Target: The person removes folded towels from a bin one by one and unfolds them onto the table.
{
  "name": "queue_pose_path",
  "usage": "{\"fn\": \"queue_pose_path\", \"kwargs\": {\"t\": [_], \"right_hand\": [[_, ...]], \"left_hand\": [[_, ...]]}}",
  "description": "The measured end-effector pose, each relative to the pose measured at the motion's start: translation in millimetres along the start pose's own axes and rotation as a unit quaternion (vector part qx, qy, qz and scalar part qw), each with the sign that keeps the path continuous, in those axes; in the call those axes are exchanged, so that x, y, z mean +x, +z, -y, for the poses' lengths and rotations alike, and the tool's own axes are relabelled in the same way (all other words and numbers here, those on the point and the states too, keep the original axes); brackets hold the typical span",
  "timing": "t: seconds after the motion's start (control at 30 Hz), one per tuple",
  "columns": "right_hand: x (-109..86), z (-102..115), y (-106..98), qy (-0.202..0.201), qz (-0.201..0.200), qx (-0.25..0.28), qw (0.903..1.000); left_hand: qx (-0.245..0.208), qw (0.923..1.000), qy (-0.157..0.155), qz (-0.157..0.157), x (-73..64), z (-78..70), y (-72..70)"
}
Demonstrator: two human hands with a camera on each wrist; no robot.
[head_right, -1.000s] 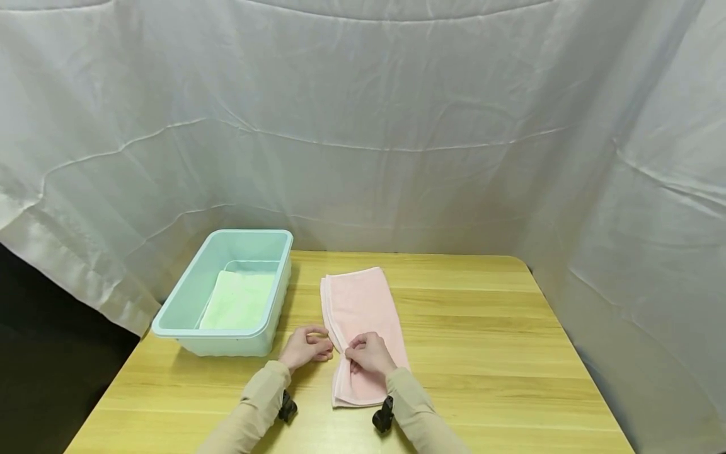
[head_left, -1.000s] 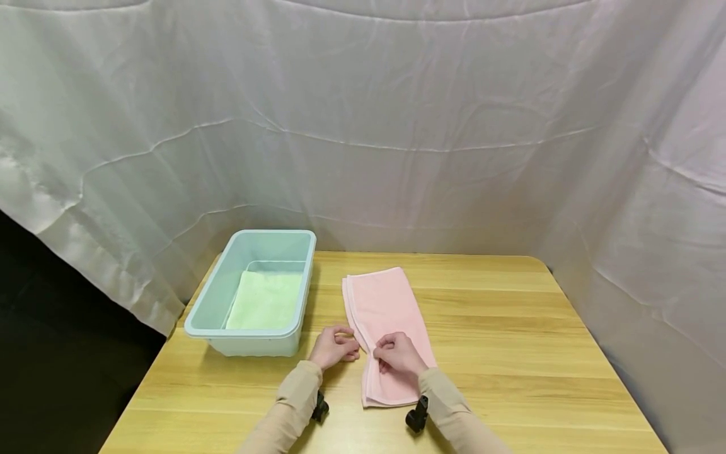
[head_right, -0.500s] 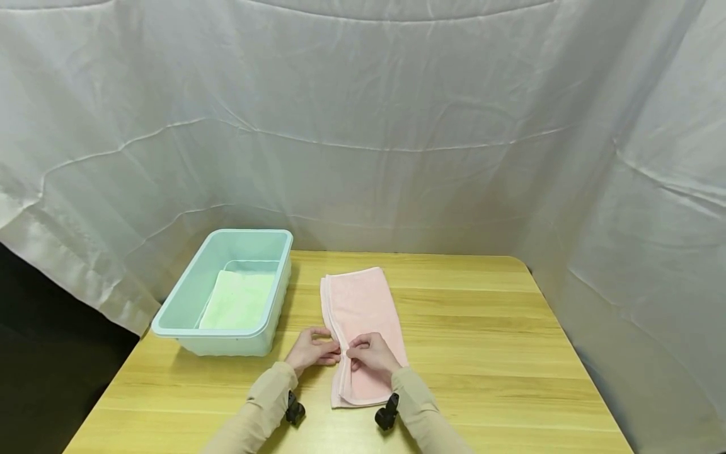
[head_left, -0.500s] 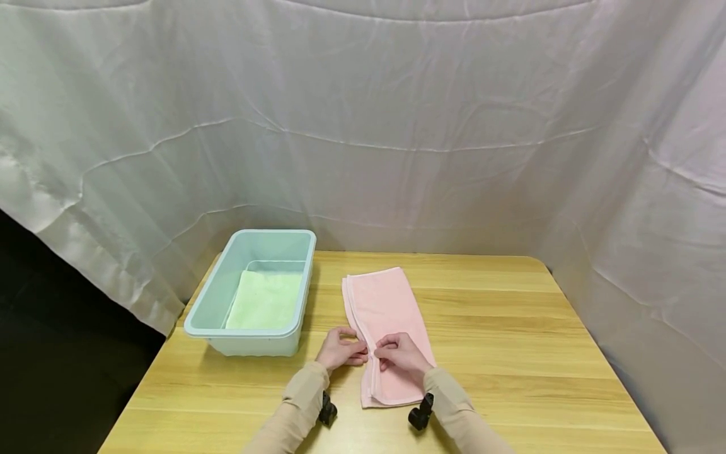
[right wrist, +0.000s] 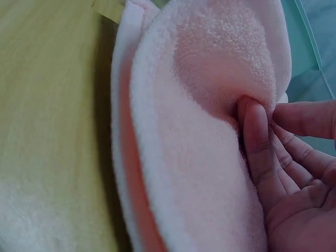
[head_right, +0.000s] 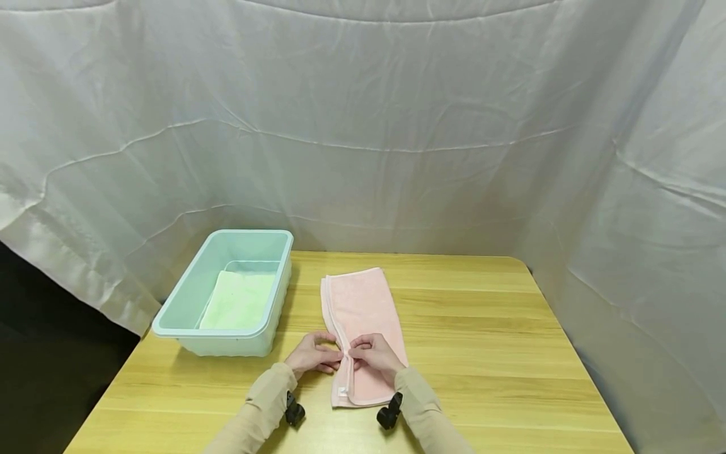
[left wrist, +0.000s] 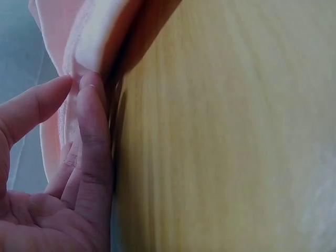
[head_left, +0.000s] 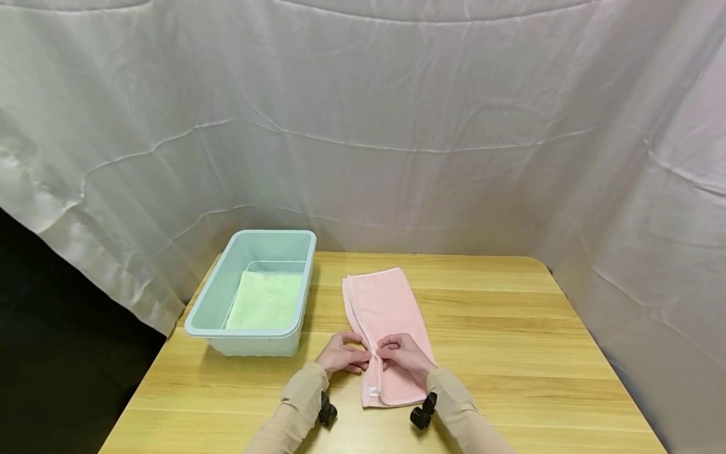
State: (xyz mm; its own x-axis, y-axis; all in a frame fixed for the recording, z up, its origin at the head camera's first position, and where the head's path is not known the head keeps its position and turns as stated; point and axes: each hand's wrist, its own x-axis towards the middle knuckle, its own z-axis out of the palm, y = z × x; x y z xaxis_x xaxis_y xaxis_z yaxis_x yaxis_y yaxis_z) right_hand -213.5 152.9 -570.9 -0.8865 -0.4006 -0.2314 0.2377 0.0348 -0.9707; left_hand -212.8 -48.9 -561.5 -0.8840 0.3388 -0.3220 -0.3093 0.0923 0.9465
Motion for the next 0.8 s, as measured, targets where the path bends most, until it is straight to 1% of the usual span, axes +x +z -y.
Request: {"fn": "queue_pose_path", "kwargs": {"t": [0.23, 0.4, 0.5, 0.63, 0.73, 0.8], "right_hand": [[0.1, -0.3, -0.5, 0.0, -0.002, -0.001, 1.0], [-0.2, -1.5, 0.8, -0.004, -0.018, 0.011, 0.9998], [-0.6, -1.8, 0.9, -0.018, -0.026, 0.012, 0.9994], [-3.3, -0.6, -0.1, -0.043, -0.033, -0.022, 0.9983], [-5.0, 0.4, -0.6, -0.046, -0.04, -0.038, 0.9974], [-6.1, 0.8, -0.4, -0.045, -0.047, -0.039, 0.9971]], "left_hand": [[0.004, 1.0, 0.004, -0.003, -1.7, -2.0, 0.1], [-0.009, 0.9997, 0.01, -0.021, -2.2, 0.4, 0.2], [-0.022, 0.9992, 0.012, -0.031, -4.2, 0.2, -0.5], [-0.028, 0.9989, 0.018, -0.032, -6.2, -1.9, -2.3], [-0.026, 0.9989, 0.023, -0.032, -6.7, -3.0, -3.3], [-0.024, 0.9989, 0.026, -0.031, -6.8, -2.9, -4.0]]}}
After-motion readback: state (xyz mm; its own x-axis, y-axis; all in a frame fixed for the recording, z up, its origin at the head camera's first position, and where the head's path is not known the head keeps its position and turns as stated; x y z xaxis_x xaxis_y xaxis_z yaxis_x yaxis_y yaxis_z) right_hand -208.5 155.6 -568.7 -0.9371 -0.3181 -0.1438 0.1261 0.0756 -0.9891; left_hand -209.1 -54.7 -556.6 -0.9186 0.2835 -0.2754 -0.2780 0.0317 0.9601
